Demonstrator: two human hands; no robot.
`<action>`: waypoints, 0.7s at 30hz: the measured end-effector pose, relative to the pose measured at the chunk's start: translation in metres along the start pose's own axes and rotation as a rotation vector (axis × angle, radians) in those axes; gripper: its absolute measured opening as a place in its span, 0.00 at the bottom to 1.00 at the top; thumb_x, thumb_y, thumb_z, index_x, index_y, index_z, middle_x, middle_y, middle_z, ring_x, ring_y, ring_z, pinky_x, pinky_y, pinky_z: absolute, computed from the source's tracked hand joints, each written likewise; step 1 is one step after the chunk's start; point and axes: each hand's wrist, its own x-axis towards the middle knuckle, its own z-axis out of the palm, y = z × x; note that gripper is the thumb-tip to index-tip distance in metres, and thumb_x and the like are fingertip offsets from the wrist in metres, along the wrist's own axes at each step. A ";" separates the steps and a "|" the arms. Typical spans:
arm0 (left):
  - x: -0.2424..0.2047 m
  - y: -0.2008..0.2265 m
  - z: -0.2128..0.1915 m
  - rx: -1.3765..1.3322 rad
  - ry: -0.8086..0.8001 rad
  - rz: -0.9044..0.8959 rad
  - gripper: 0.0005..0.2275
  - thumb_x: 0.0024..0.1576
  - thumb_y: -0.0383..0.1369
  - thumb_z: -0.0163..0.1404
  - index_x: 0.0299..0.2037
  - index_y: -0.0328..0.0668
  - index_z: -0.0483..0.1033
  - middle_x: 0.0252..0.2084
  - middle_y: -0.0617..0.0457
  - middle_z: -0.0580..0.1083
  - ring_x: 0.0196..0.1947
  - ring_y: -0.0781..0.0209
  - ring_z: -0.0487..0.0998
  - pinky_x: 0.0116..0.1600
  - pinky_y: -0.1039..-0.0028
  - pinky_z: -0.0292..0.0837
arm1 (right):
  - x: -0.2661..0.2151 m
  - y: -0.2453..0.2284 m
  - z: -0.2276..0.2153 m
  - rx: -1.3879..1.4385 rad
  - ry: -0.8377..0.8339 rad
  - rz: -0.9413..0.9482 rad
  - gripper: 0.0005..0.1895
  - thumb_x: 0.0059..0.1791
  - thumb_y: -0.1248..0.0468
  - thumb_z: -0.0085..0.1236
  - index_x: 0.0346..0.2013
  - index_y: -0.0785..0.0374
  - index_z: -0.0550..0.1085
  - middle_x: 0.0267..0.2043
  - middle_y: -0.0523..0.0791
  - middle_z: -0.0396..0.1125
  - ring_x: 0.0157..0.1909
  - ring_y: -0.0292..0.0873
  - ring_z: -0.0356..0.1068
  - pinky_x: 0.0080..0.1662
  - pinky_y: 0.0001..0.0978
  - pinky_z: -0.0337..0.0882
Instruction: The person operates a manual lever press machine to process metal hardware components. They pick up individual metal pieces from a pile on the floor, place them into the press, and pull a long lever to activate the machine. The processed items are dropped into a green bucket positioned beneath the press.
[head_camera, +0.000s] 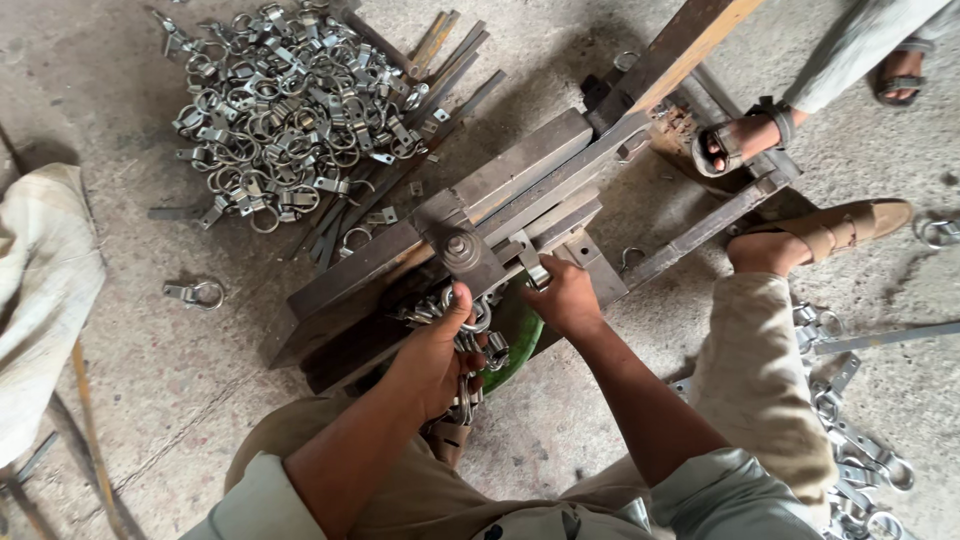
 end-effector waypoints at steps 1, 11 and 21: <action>0.001 0.000 0.000 -0.013 -0.009 0.005 0.29 0.42 0.65 0.55 0.38 0.51 0.70 0.33 0.56 0.71 0.28 0.60 0.72 0.32 0.63 0.64 | -0.001 -0.003 0.001 -0.011 0.011 -0.033 0.34 0.40 0.57 0.72 0.57 0.69 0.73 0.48 0.56 0.74 0.43 0.49 0.79 0.46 0.36 0.79; 0.006 -0.003 -0.004 -0.036 -0.057 0.023 0.28 0.42 0.65 0.55 0.37 0.53 0.70 0.32 0.57 0.71 0.27 0.60 0.72 0.32 0.62 0.65 | -0.004 -0.006 0.012 0.014 0.016 -0.099 0.39 0.38 0.56 0.73 0.60 0.69 0.71 0.53 0.59 0.71 0.49 0.54 0.77 0.52 0.40 0.76; -0.001 -0.002 0.000 0.042 -0.043 0.001 0.26 0.45 0.65 0.53 0.35 0.54 0.70 0.30 0.59 0.70 0.25 0.61 0.71 0.30 0.66 0.63 | -0.015 -0.027 -0.003 -0.002 0.012 -0.107 0.30 0.40 0.56 0.70 0.53 0.66 0.75 0.46 0.57 0.75 0.45 0.53 0.78 0.48 0.41 0.77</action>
